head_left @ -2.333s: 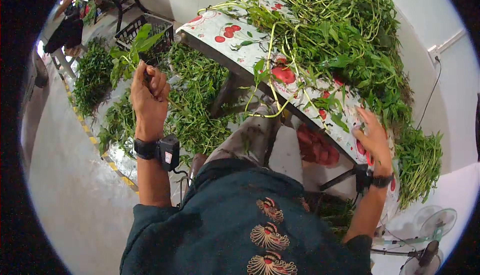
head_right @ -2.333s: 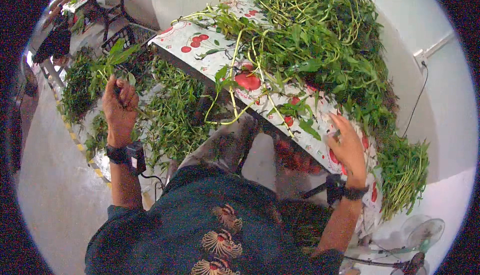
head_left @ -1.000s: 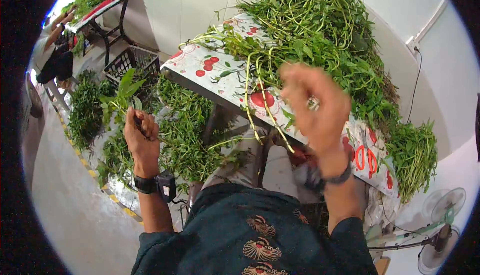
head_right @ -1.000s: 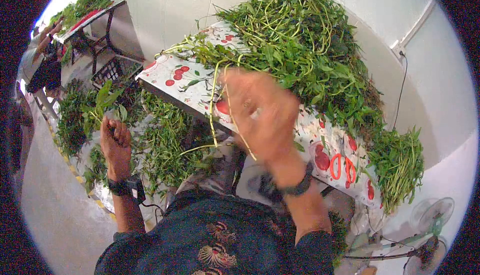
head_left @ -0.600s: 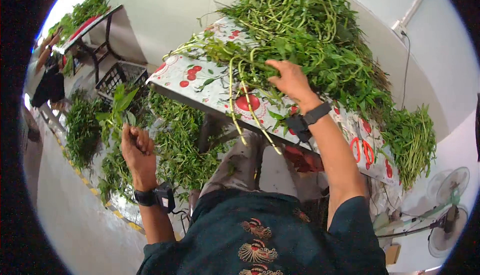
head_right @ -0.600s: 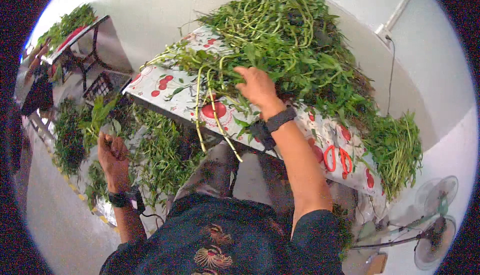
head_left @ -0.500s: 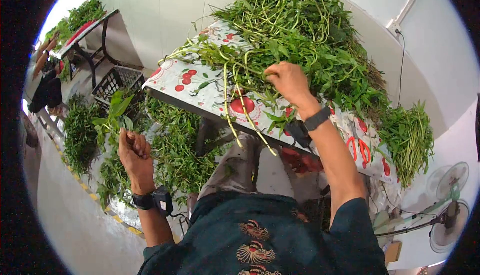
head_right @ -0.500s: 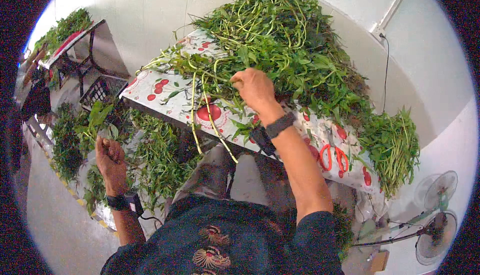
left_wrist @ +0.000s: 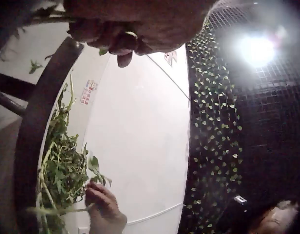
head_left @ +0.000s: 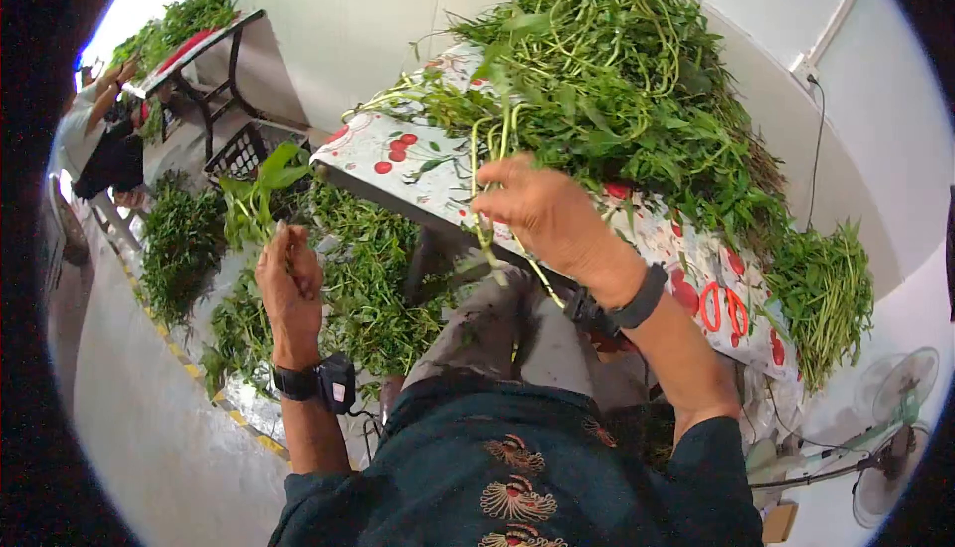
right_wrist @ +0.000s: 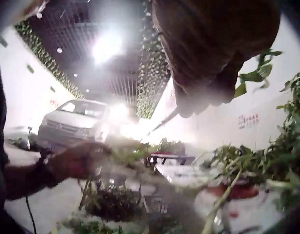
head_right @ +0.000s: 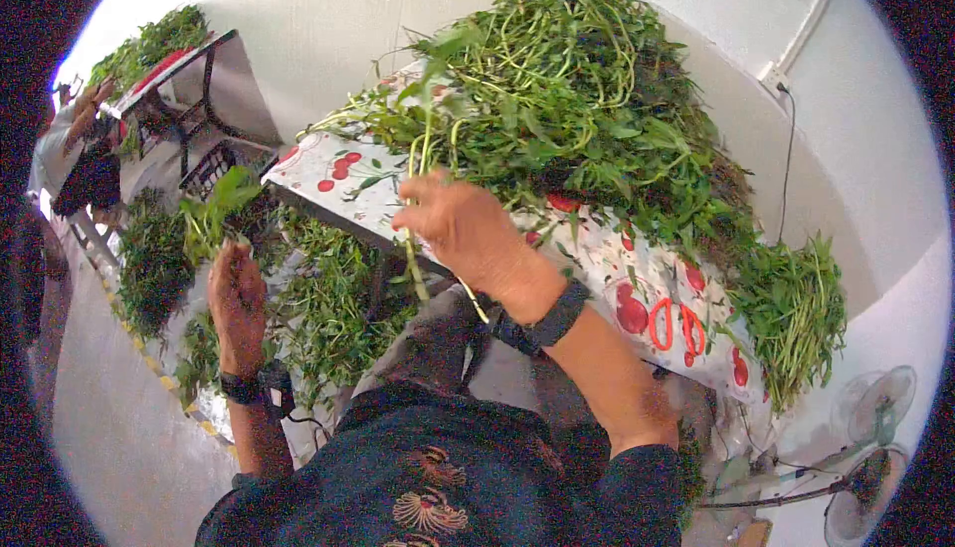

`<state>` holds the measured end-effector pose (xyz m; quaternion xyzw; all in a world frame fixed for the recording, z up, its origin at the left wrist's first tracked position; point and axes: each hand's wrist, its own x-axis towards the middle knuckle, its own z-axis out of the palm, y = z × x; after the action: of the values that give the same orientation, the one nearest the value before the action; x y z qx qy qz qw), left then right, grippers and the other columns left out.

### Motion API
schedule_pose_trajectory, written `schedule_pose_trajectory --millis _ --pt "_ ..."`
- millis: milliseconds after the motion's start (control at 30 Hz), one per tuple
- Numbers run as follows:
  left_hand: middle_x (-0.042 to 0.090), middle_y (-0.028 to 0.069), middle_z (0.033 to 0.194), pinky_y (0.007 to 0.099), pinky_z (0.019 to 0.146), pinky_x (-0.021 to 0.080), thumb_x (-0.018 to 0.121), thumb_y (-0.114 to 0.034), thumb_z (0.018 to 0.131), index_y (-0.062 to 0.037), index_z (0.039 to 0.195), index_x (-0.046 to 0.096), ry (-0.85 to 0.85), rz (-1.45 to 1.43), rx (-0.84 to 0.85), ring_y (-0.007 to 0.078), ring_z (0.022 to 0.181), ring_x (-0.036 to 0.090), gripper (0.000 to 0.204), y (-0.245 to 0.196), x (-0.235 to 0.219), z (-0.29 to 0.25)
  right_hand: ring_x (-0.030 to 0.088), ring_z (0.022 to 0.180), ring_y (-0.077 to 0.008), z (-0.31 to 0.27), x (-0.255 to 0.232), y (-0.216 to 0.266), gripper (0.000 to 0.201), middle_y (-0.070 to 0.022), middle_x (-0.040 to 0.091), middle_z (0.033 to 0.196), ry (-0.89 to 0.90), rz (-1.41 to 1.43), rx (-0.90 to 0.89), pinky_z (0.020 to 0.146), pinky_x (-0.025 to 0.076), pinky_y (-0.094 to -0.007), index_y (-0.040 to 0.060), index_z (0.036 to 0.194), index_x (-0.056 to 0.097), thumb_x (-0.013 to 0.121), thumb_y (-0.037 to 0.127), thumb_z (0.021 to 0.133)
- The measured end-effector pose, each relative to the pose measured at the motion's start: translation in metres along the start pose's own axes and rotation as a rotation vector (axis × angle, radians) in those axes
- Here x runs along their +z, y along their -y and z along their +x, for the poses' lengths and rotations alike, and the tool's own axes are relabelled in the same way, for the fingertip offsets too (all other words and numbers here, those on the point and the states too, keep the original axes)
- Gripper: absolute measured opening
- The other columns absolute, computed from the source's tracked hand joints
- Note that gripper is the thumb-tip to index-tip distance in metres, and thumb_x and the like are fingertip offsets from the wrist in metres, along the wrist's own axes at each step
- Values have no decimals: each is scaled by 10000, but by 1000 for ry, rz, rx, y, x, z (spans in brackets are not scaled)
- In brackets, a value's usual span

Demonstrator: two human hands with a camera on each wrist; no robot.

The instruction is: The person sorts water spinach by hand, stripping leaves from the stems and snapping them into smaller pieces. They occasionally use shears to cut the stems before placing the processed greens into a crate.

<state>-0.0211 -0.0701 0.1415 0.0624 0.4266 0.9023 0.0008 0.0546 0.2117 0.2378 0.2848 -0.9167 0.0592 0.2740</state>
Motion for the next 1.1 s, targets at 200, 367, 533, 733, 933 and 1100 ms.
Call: schedule_pose_trajectory --millis 200,367,533,733,933,1100 --pt "641 37 767 141 408 267 542 -260 901 -71 922 592 125 263 -197 3 481 376 196 11 36 -15 609 928 -293 -1 27 23 292 -97 606 1091 127 68 77 723 517 -361 86 997 609 558 -6 725" --pt "627 13 775 140 425 293 536 -273 915 -63 967 574 239 222 -337 11 518 411 219 34 56 -25 604 970 -301 6 41 40 400 -101 612 1111 102 134 94 736 528 -340 84 1091 590 528 -50 720" --pt "575 -19 752 159 436 347 533 -258 926 -72 971 565 591 29 -474 27 541 462 194 27 41 -19 593 1030 -287 2 54 41 458 -116 599 1147 47 289 31 819 517 -331 90 1149 571 517 -74 725" --pt "630 38 885 222 688 492 644 -46 819 -3 1013 578 491 -14 -450 125 754 613 210 35 41 -24 606 1025 -245 12 44 38 347 -122 601 1155 -266 362 100 826 513 -303 58 1180 558 545 2 837" --pt "651 44 867 244 683 503 647 -61 823 -20 1013 591 462 50 -445 130 770 635 202 29 40 -25 650 743 -146 5 26 41 307 -90 645 984 -199 942 723 570 522 -247 7 1120 578 566 219 899" --pt "656 47 845 226 616 468 670 -108 815 -25 967 604 511 76 -338 111 737 621 185 39 51 -31 586 540 -95 11 48 48 330 -21 622 674 -21 1113 794 452 459 -240 -12 919 623 620 314 866"
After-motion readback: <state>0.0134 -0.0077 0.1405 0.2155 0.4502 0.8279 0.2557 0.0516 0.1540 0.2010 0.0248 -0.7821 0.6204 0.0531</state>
